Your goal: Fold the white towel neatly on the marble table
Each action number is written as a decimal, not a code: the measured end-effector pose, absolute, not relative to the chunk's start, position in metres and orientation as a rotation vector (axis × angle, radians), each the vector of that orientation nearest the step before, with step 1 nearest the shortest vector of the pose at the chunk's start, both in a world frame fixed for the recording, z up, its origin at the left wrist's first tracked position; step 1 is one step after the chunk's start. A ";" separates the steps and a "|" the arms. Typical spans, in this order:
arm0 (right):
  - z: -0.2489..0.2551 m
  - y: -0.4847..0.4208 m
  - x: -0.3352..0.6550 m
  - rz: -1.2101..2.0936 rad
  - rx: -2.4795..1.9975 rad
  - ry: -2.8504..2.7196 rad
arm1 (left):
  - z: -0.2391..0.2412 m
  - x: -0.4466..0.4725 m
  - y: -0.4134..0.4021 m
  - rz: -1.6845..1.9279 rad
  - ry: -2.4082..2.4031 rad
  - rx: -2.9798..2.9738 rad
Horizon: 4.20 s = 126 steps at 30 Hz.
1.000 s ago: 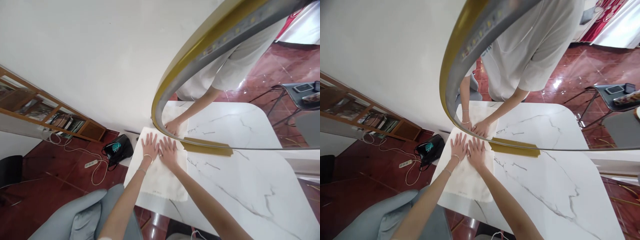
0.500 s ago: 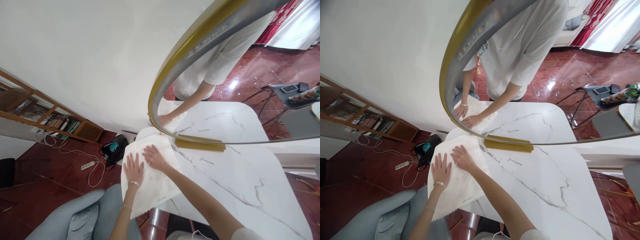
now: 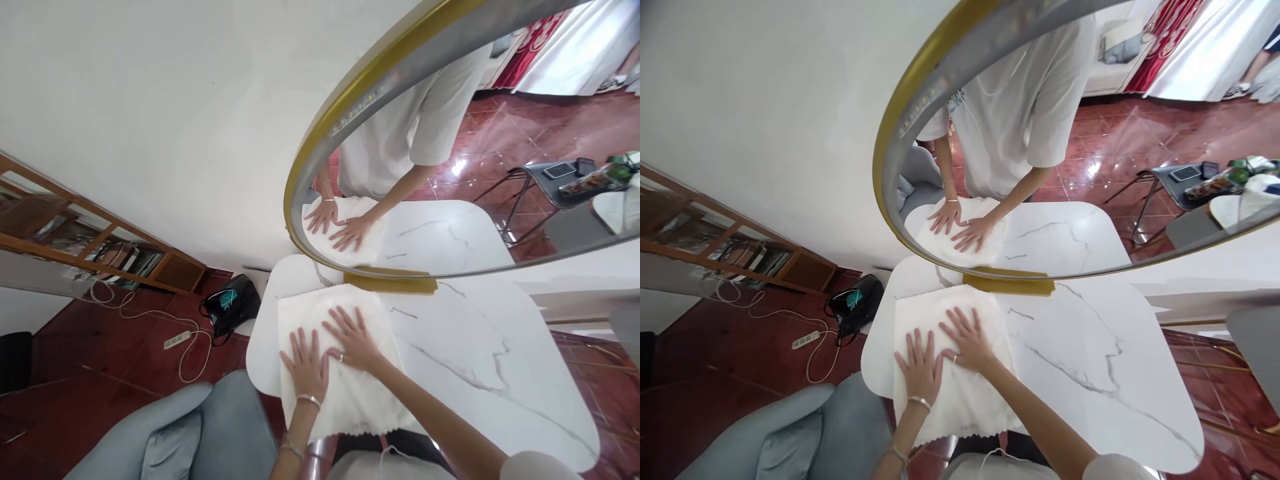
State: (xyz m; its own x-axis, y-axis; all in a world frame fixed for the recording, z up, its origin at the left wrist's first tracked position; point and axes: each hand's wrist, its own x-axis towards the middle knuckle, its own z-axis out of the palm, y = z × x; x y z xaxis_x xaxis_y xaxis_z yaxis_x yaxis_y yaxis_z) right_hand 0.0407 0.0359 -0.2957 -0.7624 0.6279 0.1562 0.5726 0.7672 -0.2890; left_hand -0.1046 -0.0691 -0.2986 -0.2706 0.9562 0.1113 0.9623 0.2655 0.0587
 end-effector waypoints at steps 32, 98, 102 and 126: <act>-0.300 0.066 0.053 0.027 -1.394 -2.458 | -0.309 -0.072 -0.028 -0.346 -2.310 -2.164; -0.205 0.028 0.259 0.415 -1.136 -2.220 | -0.188 0.019 0.062 -0.294 -2.663 -2.588; -0.195 0.044 0.242 0.467 -1.037 -2.281 | -0.189 0.018 0.058 -0.281 -2.646 -2.609; -0.139 0.064 0.291 1.143 -1.233 -2.616 | -0.088 -0.047 0.006 -0.794 -1.312 -2.800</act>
